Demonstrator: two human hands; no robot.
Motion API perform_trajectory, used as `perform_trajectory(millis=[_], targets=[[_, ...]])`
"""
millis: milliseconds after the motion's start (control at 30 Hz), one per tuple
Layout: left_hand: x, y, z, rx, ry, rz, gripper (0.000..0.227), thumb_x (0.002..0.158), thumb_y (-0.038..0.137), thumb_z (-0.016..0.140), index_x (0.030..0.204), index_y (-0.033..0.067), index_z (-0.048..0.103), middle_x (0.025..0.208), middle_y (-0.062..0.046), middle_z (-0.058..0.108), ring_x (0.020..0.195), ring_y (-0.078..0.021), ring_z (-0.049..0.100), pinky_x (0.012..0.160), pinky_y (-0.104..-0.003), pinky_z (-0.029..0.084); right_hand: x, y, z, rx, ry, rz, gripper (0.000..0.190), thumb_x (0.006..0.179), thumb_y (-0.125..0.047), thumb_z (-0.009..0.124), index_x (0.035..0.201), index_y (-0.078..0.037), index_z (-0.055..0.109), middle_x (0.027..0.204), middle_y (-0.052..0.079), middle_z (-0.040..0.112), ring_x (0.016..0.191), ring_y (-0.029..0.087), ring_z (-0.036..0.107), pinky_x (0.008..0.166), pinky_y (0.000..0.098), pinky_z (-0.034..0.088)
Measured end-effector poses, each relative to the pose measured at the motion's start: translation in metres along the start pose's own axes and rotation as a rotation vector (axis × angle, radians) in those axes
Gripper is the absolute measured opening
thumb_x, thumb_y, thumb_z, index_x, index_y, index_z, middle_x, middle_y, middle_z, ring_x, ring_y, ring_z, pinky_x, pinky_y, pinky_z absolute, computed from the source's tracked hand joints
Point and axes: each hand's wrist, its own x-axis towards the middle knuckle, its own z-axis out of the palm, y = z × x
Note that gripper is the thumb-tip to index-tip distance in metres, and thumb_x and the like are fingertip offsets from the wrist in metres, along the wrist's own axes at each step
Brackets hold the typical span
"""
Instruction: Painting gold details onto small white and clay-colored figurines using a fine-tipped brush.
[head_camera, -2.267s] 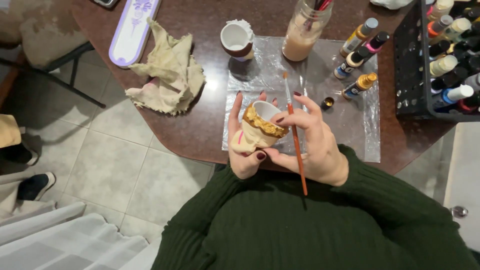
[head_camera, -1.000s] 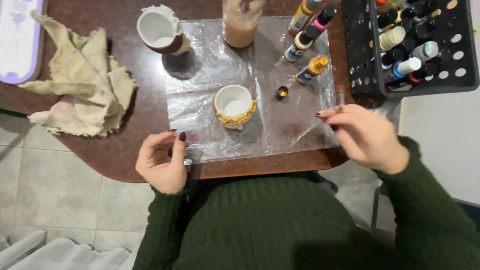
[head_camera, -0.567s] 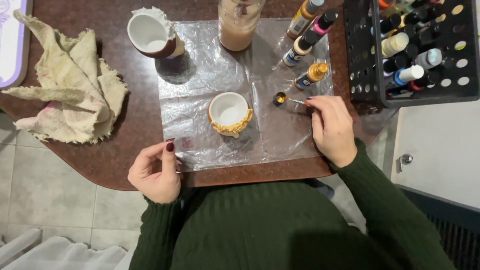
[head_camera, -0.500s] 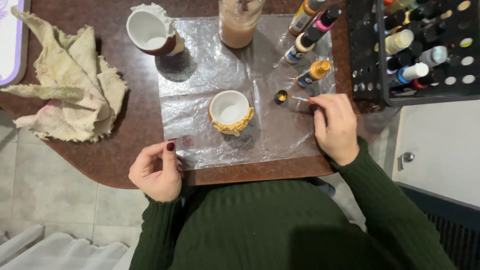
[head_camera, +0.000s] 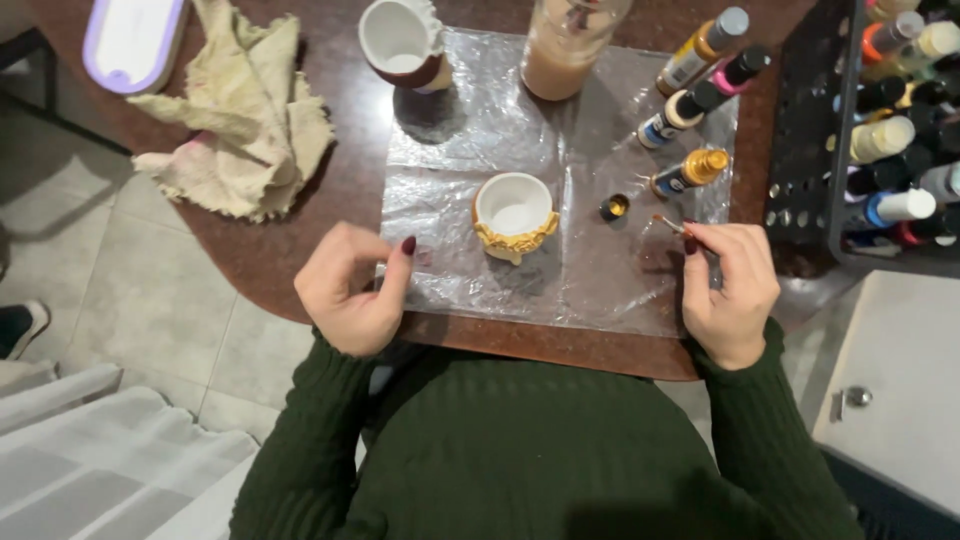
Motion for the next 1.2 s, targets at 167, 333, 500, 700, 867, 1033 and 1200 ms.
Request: perform_trajectory(millis=[167,333,500,700,867,1033,1200], targets=[[0.031,0.002,0.001,0.161,-0.069,0.217,0.017,0.094,-0.010,0.072,0.108,-0.0002,0.069,0.103,-0.012,0.071,0.090,-0.0253,0.069,0.080,-0.032,0.054,-0.003,0.001,-0.001,-0.016,-0.019,0.011,0.028,0.094,0.013,0.067,0.119,0.001,0.068,0.113,0.017,0.066,0.098,0.031,0.065,0.086,0.0366,0.053],[0.071,-0.008,0.015,0.280,-0.094,0.327,0.027,0.095,-0.003,0.074,0.122,-0.0009,0.068,0.117,-0.016,0.070,0.108,-0.0324,0.069,0.094,-0.039,0.056,-0.005,0.004,-0.001,0.022,-0.021,0.056,0.027,0.096,0.011,0.066,0.121,-0.001,0.068,0.114,0.016,0.064,0.100,0.029,0.065,0.087,0.0362,0.054],[0.120,-0.034,0.041,0.622,-0.027,0.531,0.038,0.091,0.027,0.084,0.104,-0.0036,0.066,0.105,-0.018,0.064,0.105,-0.0342,0.058,0.096,-0.045,0.045,0.002,-0.003,-0.005,-0.020,-0.042,0.003,0.025,0.092,0.009,0.070,0.114,-0.001,0.070,0.107,0.014,0.067,0.099,0.031,0.063,0.086,0.0387,0.052],[0.142,-0.058,0.075,0.927,-0.042,0.490,0.052,0.084,0.046,0.089,0.079,0.0009,0.065,0.086,-0.015,0.061,0.096,-0.0340,0.053,0.097,-0.046,0.039,0.000,-0.002,-0.003,-0.003,-0.020,0.011,0.023,0.092,0.009,0.070,0.114,-0.001,0.070,0.107,0.014,0.068,0.098,0.030,0.064,0.086,0.0375,0.052],[0.146,-0.075,0.083,0.936,0.033,0.517,0.039,0.083,0.036,0.086,0.077,0.0028,0.067,0.085,-0.012,0.061,0.096,-0.0323,0.053,0.101,-0.046,0.038,0.003,-0.003,-0.005,-0.001,-0.039,0.009,0.025,0.090,0.010,0.069,0.113,0.000,0.069,0.106,0.014,0.068,0.098,0.031,0.064,0.086,0.0379,0.052],[0.147,-0.085,0.078,0.881,0.034,0.526,0.029,0.084,0.025,0.083,0.075,0.0029,0.066,0.086,-0.012,0.063,0.095,-0.0316,0.053,0.097,-0.045,0.039,0.003,-0.003,-0.004,0.001,-0.040,0.008,0.025,0.090,0.011,0.070,0.113,-0.001,0.070,0.105,0.014,0.068,0.097,0.031,0.064,0.085,0.0377,0.052],[0.155,-0.100,0.040,0.550,-0.027,0.468,0.020,0.081,0.017,0.083,0.081,0.0013,0.071,0.086,-0.011,0.066,0.091,-0.0298,0.057,0.087,-0.044,0.040,0.001,-0.002,-0.005,0.017,-0.020,0.004,0.024,0.090,0.011,0.069,0.112,0.000,0.069,0.105,0.014,0.068,0.096,0.031,0.064,0.085,0.0368,0.052]])
